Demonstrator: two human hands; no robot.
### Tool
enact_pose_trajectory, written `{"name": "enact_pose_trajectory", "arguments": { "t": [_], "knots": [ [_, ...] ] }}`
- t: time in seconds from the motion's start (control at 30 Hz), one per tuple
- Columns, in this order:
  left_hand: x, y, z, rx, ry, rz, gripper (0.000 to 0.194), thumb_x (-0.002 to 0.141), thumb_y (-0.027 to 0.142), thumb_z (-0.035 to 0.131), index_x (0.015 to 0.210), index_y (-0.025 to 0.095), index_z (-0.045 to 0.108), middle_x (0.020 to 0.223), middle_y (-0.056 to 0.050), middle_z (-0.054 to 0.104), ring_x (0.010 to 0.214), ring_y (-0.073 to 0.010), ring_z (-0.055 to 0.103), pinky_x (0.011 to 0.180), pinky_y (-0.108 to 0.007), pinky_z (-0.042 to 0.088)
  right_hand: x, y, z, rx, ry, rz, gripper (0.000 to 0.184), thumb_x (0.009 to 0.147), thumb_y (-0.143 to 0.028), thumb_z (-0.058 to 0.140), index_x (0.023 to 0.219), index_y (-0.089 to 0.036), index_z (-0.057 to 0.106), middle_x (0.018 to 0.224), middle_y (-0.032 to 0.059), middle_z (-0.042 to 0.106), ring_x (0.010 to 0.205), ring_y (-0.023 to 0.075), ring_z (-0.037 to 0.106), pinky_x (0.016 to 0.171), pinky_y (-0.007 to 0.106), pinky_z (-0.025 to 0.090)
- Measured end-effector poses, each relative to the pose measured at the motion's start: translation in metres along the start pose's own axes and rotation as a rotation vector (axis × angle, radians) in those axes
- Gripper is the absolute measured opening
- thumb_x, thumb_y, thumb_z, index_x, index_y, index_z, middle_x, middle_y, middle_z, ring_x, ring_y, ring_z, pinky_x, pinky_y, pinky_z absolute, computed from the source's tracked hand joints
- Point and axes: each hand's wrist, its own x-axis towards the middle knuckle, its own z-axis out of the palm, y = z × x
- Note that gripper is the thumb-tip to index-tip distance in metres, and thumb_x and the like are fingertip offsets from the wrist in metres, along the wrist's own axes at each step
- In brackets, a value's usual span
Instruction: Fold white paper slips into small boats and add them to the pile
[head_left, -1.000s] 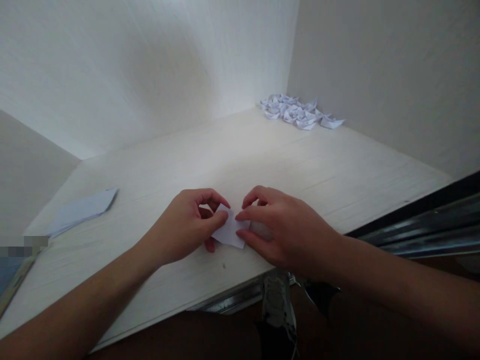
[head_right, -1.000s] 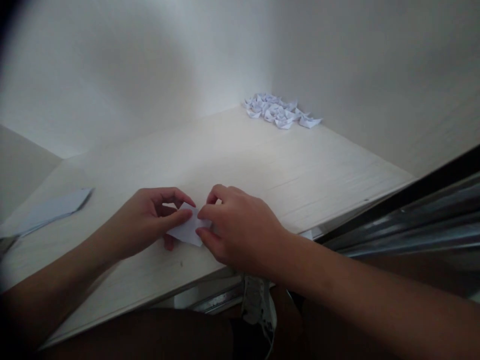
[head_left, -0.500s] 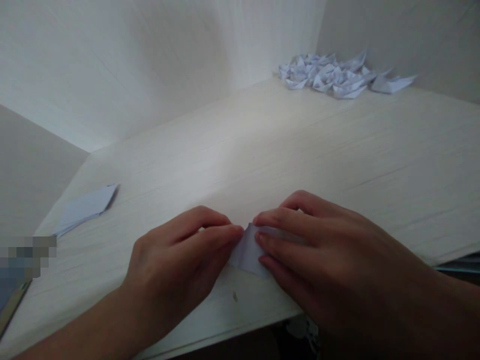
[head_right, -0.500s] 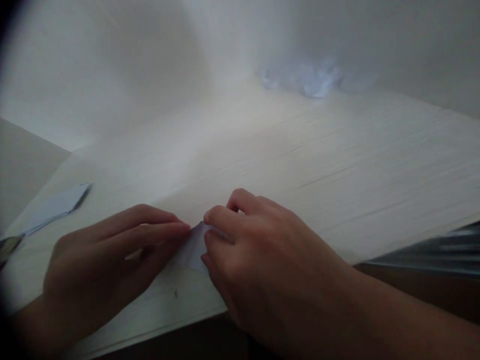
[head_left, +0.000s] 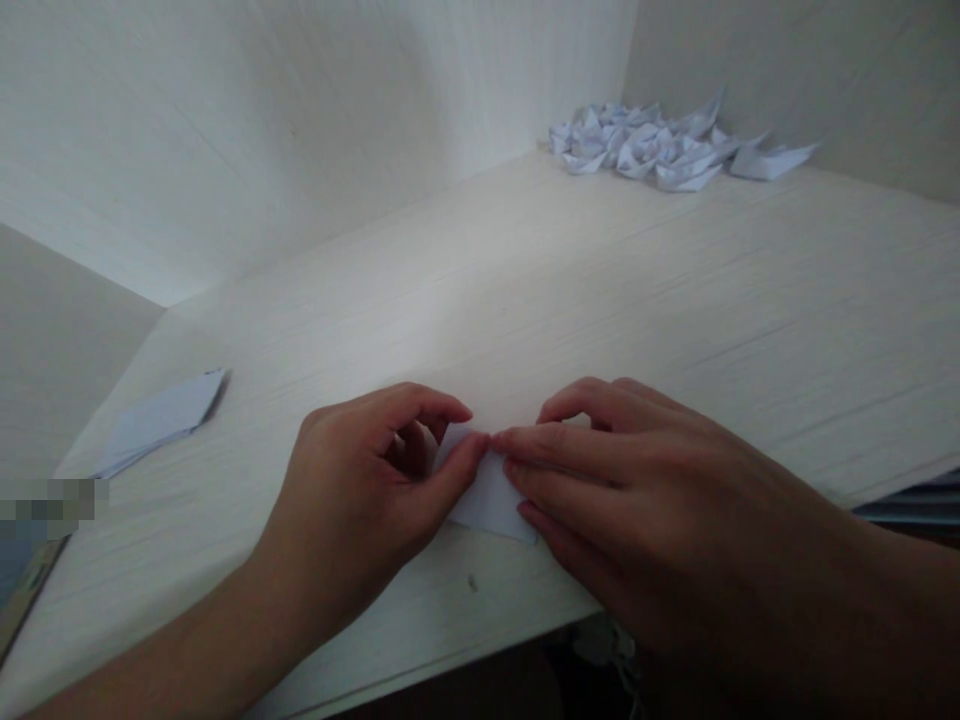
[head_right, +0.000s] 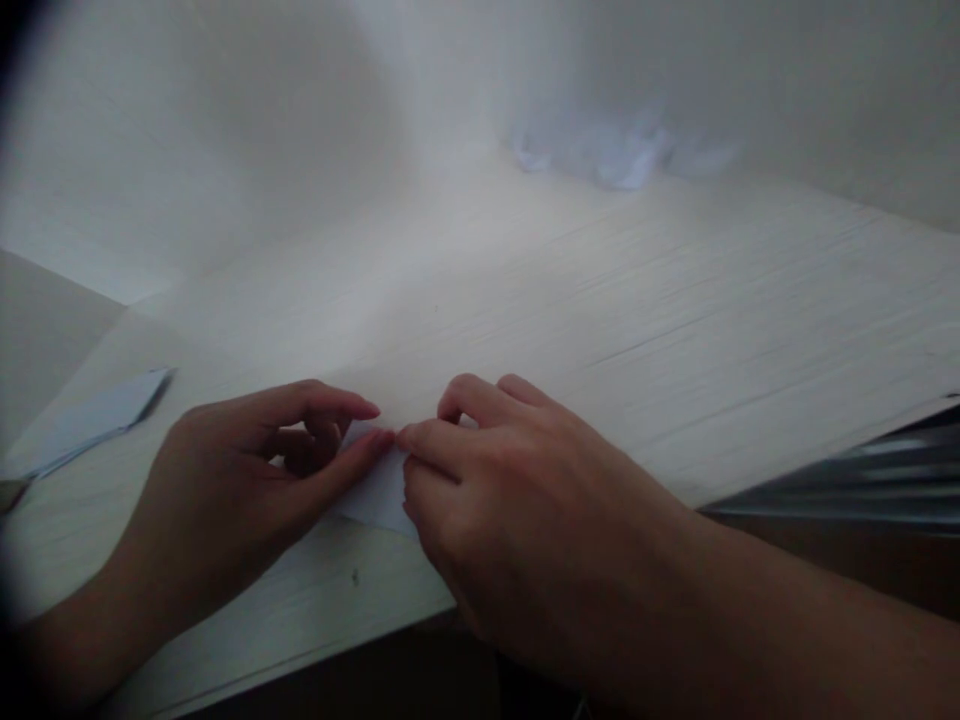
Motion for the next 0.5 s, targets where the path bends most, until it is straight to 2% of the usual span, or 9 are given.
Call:
{"name": "enact_pose_trajectory", "arguments": {
  "t": [0.13, 0.23, 0.3, 0.4, 0.5],
  "knots": [
    [-0.003, 0.000, 0.000, -0.005, 0.032, -0.024, 0.013, 0.081, 0.028, 0.077, 0.089, 0.021, 0.070, 0.058, 0.007, 0.064, 0.045, -0.0080, 0.059, 0.041, -0.016, 0.047, 0.002, 0.001, 0.000, -0.011, -0.001, 0.011, 0.016, 0.095, -0.017, 0.058, 0.096, -0.016, 0.074, 0.099, 0.0109, 0.074, 0.095, 0.0249, 0.060, 0.083, 0.040, 0.049],
    [-0.008, -0.003, -0.003, -0.005, 0.079, 0.035, 0.012, 0.083, 0.023, 0.075, 0.092, 0.021, 0.069, 0.069, 0.006, 0.071, 0.049, -0.0072, 0.063, 0.045, -0.015, 0.051, 0.003, 0.001, -0.001, -0.004, 0.009, 0.017, 0.016, 0.095, -0.018, 0.058, 0.096, -0.016, 0.074, 0.099, 0.0104, 0.075, 0.096, 0.0246, 0.060, 0.084, 0.040, 0.048],
    [-0.012, -0.006, -0.005, 0.032, 0.095, 0.159, 0.007, 0.085, 0.019, 0.073, 0.091, 0.022, 0.071, 0.078, 0.004, 0.075, 0.056, -0.0066, 0.066, 0.051, -0.015, 0.054, 0.004, 0.001, -0.001, 0.007, 0.010, 0.016, 0.016, 0.096, -0.019, 0.059, 0.097, -0.017, 0.075, 0.100, 0.0101, 0.075, 0.096, 0.0241, 0.060, 0.085, 0.040, 0.048],
    [-0.017, -0.011, -0.010, 0.053, 0.076, 0.401, 0.010, 0.088, 0.014, 0.070, 0.094, 0.022, 0.074, 0.094, 0.001, 0.079, 0.076, -0.0081, 0.073, 0.066, -0.015, 0.058, 0.006, 0.001, -0.002, 0.018, -0.006, 0.019, 0.016, 0.096, -0.021, 0.059, 0.096, -0.018, 0.075, 0.100, 0.0095, 0.075, 0.094, 0.0233, 0.060, 0.086, 0.040, 0.047],
    [-0.018, -0.013, -0.014, 0.029, 0.005, 0.527, 0.016, 0.089, 0.010, 0.070, 0.101, 0.019, 0.075, 0.102, -0.002, 0.079, 0.086, -0.0087, 0.073, 0.076, -0.015, 0.059, 0.007, 0.000, -0.003, 0.018, -0.021, 0.029, 0.016, 0.096, -0.022, 0.059, 0.092, -0.018, 0.074, 0.098, 0.0092, 0.075, 0.092, 0.0230, 0.059, 0.085, 0.039, 0.047]
  ]
}}
